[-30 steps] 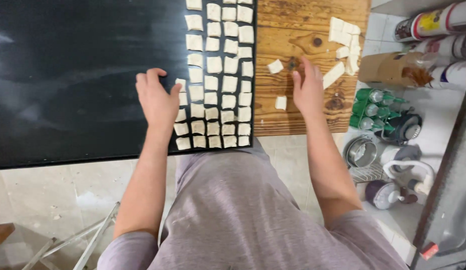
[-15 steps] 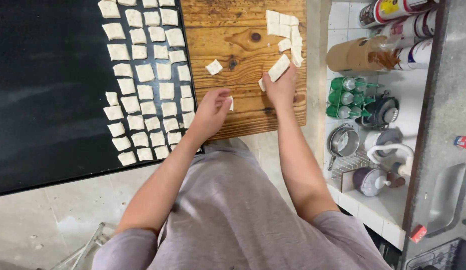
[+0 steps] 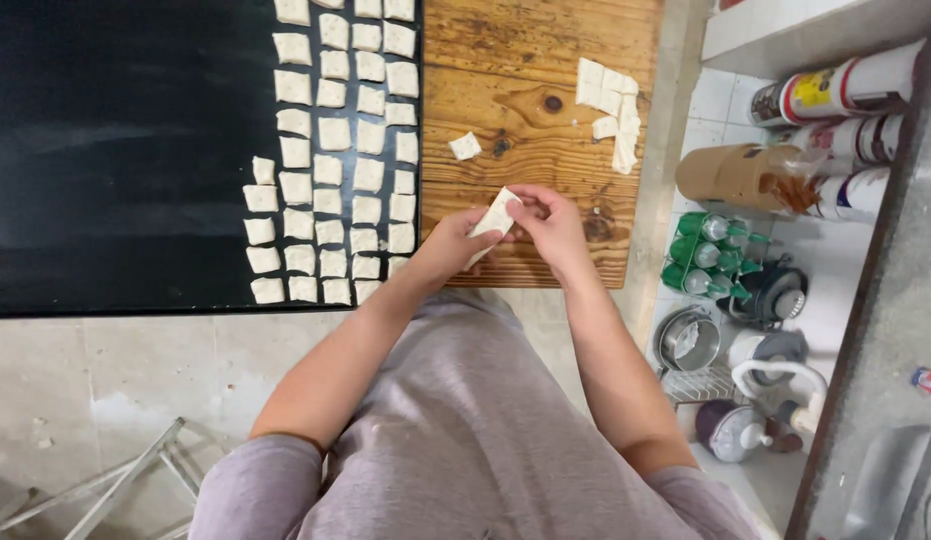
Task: Placing small square pieces of dough onto a baking tray in organized rows
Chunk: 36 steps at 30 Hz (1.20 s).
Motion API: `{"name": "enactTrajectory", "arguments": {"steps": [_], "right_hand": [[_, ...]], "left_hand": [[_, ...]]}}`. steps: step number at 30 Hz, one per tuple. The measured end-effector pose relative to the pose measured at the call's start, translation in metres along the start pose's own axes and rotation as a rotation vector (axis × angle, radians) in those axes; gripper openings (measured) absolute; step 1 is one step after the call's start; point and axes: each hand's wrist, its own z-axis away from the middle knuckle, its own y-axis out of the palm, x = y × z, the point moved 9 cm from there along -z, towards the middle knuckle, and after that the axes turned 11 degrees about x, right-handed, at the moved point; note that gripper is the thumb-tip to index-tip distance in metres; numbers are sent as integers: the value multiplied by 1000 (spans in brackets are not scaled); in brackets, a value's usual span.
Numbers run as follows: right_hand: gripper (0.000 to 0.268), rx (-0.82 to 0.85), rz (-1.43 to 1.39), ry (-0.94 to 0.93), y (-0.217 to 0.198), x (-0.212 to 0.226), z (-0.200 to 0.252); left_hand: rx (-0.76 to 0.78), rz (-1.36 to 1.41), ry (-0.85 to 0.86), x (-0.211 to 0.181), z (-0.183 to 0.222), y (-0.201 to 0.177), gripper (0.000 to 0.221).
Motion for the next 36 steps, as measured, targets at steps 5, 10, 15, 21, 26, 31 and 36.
{"name": "enactTrajectory", "arguments": {"steps": [5, 10, 15, 21, 26, 31, 36], "right_hand": [[28, 31, 119, -236, 64, 32, -56], [27, 201, 407, -264, 207, 104, -77], [22, 180, 856, -483, 308, 123, -110], [37, 153, 837, -630, 327, 153, -94], [14, 388, 677, -197, 334, 131, -102], [13, 158, 944, -330, 328, 139, -152], [18, 122, 965, -555, 339, 169, -135]], "left_hand": [[-150, -90, 32, -22, 76, -59, 36], [-381, 178, 278, -56, 164, -127, 42], [-574, 270, 325, -61, 216, -190, 39], [-555, 374, 372, -86, 220, -217, 39], [-514, 413, 317, -67, 194, -244, 38], [-461, 277, 186, -115, 199, -236, 33], [-487, 330, 250, -119, 198, -251, 36]]}}
